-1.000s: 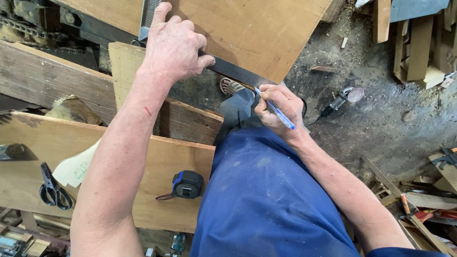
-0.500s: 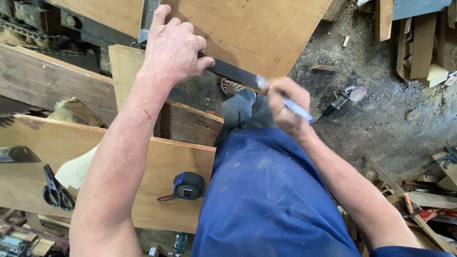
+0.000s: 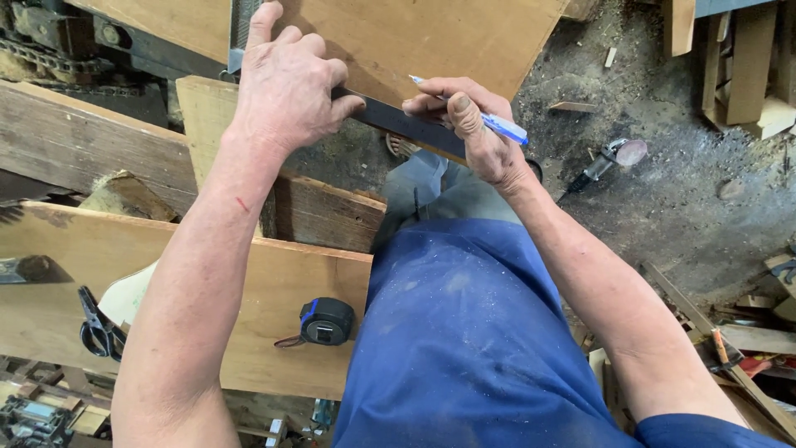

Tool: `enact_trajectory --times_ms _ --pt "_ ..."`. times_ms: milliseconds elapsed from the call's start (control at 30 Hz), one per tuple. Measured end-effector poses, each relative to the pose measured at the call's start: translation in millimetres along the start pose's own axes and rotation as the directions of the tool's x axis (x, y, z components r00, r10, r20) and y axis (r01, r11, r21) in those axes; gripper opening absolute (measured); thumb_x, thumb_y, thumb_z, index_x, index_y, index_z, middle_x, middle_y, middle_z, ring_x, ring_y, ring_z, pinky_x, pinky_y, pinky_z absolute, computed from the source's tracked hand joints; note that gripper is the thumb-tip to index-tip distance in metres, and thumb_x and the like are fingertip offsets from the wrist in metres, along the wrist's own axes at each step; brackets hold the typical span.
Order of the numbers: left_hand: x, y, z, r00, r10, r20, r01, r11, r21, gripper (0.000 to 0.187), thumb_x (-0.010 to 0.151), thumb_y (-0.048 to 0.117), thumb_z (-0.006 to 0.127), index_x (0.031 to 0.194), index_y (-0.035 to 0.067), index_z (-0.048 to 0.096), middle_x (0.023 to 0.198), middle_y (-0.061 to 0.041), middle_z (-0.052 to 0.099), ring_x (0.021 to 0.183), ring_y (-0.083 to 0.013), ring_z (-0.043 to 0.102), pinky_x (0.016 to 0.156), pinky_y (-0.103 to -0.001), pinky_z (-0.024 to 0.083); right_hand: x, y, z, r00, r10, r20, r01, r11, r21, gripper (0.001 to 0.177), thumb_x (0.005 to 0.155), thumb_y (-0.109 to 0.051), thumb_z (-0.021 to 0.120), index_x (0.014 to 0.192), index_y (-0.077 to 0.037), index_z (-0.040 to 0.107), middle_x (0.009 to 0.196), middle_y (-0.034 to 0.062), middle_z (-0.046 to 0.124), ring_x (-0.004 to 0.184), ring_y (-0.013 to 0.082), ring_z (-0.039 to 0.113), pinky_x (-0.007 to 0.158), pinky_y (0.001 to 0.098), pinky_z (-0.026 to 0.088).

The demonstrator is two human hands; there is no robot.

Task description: The person uses a square and a pen to mark lines on a large wooden board and then uses a pen to trace around a paper template on the board.

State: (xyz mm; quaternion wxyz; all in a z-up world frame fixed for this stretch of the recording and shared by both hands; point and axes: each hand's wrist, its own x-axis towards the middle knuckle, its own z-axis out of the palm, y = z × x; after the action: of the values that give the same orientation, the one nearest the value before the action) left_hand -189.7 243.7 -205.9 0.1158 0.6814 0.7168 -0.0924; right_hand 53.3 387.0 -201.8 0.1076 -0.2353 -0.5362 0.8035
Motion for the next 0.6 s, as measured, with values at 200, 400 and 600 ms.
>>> enact_trajectory --times_ms 200,400,600 --pt "-1.1 0.0 1.2 1.0 -0.002 -0.018 0.002 1.0 -0.004 0.048 0.1 0.071 0.071 0.089 0.026 0.081 0.077 -0.001 0.065 0.086 -0.0268 0.066 0.12 -0.046 0.024 1.9 0.6 -3.3 0.999 0.031 0.039 -0.032 0.999 0.033 0.059 0.108 -0.054 0.047 0.134 -0.002 0.058 0.118 0.0257 0.07 0.119 0.0324 0.07 0.107 0.041 0.061" --pt "12.8 4.1 -15.3 0.979 -0.056 0.197 0.06 0.998 -0.012 0.049 0.098 0.074 0.064 0.089 0.029 0.081 0.084 -0.002 0.072 0.091 -0.0266 0.067 0.118 -0.045 0.022 -21.5 -3.7 -8.3 0.995 -0.045 -0.092 0.06 0.985 0.161 0.058 0.113 -0.051 0.043 0.143 -0.001 0.048 0.131 0.0238 0.064 0.114 0.0381 0.071 0.104 0.0486 0.063" --pt "35.1 8.3 -38.1 0.854 -0.13 0.504 0.148 0.989 0.004 0.053 0.097 0.075 0.058 0.084 0.029 0.081 0.084 -0.002 0.08 0.096 -0.025 0.073 0.114 -0.042 0.023 -69.3 16.1 -14.5 0.945 -0.125 -0.303 0.118 0.992 -0.039 0.049 0.113 -0.042 0.047 0.125 0.003 0.061 0.105 0.0214 0.065 0.109 0.0353 0.068 0.102 0.0489 0.061"
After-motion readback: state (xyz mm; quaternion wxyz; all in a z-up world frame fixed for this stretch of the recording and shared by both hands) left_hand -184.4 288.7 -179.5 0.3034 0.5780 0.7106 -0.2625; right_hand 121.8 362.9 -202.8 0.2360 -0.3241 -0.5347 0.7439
